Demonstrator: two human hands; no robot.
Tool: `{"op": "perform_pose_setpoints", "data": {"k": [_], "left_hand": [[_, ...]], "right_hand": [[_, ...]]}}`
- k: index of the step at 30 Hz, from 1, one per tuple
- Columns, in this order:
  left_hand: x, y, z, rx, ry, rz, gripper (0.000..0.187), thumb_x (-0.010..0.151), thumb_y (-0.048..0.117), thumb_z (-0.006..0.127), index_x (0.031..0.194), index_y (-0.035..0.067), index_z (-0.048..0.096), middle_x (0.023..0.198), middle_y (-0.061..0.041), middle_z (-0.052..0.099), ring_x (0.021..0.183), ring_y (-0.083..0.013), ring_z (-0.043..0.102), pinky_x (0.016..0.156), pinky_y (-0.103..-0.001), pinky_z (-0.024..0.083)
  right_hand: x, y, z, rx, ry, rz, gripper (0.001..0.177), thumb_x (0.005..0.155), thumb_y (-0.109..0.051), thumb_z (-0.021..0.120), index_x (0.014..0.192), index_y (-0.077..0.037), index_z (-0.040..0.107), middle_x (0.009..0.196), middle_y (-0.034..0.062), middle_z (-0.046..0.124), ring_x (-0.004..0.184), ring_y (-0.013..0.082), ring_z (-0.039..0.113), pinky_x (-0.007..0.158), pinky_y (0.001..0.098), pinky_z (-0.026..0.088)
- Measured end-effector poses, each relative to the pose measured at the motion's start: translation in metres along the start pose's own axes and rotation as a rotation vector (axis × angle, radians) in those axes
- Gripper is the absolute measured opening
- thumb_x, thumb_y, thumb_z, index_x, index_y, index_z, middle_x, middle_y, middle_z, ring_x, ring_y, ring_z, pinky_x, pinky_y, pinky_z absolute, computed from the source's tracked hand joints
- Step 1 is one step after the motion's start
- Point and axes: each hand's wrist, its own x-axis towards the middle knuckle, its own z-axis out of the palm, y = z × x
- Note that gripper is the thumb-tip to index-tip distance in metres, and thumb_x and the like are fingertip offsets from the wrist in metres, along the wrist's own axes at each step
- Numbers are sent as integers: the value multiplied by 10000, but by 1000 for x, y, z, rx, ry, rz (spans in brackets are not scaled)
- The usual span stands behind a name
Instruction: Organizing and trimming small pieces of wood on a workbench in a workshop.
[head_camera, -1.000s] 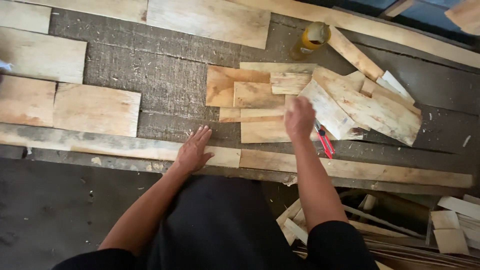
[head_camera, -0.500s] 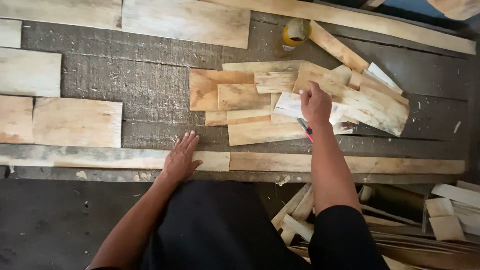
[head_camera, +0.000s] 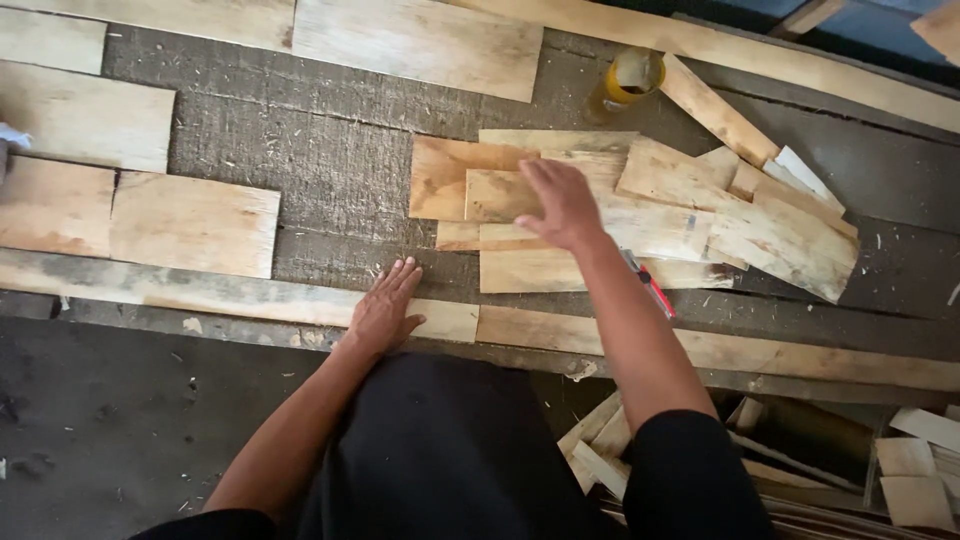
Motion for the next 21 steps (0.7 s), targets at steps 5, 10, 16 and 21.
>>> {"op": "perform_pose_setpoints", "data": {"k": [5,10,16,21], "left_hand": [[0,-1,0,7,-16,-14,889,790,320,828,1513,47,389,1644,-148,311,1535,-313,259,1234,-466,259],[7,19,-31,-20,-23,-47,852,781,315,813,1486,57,409,1603,-167,354,1493,-332,316,1198,-479,287],[67,4,-32,-338,0,-457,548,996,367,620,1440,64,507,1165,-204,704,1033,-344,733,918,-471,614],[116,3,-29,-758,436,-469,535,786,332,758,1229,42,678,1034,-149,757,979,-320,740,832,-465,568]], "right_hand": [[13,-19,3,-164,-263,82,1107,760,-406,858,1616,-181,194,1622,114,330,1504,303,291,1246,506,151],[8,-25,-25,-191,-253,78,1155,734,-414,874,1606,-140,167,1630,147,290,1492,328,283,1260,505,132],[-22,-42,-65,-123,-4,-5,1057,747,-225,816,1618,-97,230,1502,202,419,1446,376,375,1285,513,177],[-44,-33,-32,-322,240,-16,901,820,-65,742,1624,-113,339,1431,134,501,1407,329,458,1246,575,276]]}}
